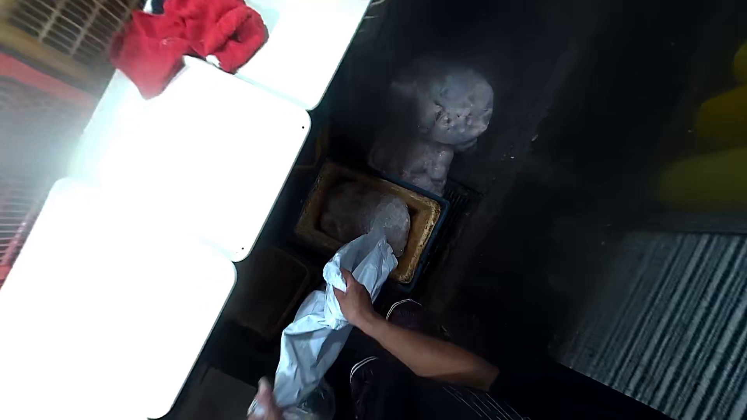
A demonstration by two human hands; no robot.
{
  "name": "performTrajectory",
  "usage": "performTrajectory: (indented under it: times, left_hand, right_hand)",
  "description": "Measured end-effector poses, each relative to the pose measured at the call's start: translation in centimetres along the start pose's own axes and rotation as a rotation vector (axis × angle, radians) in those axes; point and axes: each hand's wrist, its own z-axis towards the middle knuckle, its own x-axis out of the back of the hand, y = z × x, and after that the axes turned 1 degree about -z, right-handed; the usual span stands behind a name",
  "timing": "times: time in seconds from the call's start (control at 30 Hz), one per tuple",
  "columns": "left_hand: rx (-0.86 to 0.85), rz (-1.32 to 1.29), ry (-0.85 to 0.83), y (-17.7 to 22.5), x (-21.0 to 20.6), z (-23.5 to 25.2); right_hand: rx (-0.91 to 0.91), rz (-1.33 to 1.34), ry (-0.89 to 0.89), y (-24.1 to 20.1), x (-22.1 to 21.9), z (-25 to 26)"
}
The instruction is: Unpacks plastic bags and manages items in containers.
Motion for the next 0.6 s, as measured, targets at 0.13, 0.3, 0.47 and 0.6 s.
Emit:
performTrajectory:
  times: [0.13, 0.3, 0.47, 0.6]
  left_hand:
    - [0.113, -0.07, -0.407, 0.8, -11.5, 2.2]
    - [0.308, -0.244, -0.792, 1.6, -17.5, 6.0]
    - [0.326, -0.118, -0.689, 1.2, -16.8, 5.8]
    - [0.308, -0.123, -0.564, -0.7, -15.2, 5.0]
  right_hand:
    - [0.171, -0.249, -0.088, 1.2, -1.8, -3.8]
    - [0.343, -0.357, -0.317, 4.6, -0.4, -3.2]
    - [0.196, 0.244, -0.643, 7.8, 5.1, 2.9]
    - [-0.202, 0.041, 0.211, 13.2, 7.2, 16.2]
